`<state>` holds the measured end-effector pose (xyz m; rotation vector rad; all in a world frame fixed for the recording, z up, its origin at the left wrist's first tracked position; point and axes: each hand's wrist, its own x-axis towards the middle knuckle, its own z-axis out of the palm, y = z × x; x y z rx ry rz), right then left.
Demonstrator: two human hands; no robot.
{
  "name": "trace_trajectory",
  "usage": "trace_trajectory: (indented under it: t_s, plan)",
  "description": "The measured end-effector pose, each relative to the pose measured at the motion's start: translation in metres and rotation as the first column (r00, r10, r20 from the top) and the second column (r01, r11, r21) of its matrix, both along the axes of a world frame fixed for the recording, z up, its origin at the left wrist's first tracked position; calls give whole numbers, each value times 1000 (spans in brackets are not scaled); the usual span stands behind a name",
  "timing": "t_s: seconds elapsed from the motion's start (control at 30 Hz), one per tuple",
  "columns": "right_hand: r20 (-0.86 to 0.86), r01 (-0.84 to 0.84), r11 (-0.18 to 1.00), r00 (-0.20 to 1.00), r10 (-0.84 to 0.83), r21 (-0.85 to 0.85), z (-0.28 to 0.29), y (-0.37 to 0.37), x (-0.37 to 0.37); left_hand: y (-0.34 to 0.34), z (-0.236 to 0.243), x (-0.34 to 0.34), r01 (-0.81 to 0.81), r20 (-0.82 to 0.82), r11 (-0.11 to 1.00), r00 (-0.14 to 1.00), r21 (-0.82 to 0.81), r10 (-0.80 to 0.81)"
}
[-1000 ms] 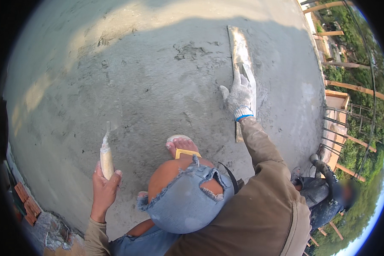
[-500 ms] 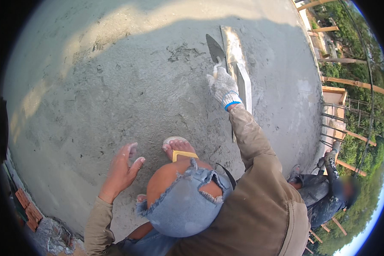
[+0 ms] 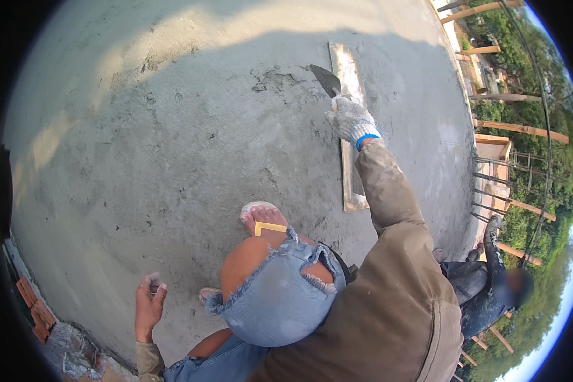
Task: The person smooths a wet concrete surface using a trowel and a wooden float. The person repeatedly scrapes and levels the concrete, filling small gaps and creating a flat finish.
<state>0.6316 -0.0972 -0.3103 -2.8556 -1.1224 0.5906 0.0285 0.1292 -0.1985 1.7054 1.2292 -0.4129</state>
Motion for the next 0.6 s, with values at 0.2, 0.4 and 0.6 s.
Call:
trace_trajectory:
  t_s: [0.2, 0.4, 0.6]
  plan:
    - [-7, 28, 996, 1000, -29, -87, -8, 16, 16, 0, -2, 6, 29, 60, 1000, 998, 7, -29]
    - [37, -135, 989, 990, 137, -51, 16, 26, -14, -4, 6, 8, 18, 58, 999, 998, 28, -19]
    - [-24, -72, 991, 997, 70, -115, 10, 22, -8, -5, 7, 16, 17, 54, 1000, 998, -6, -17]
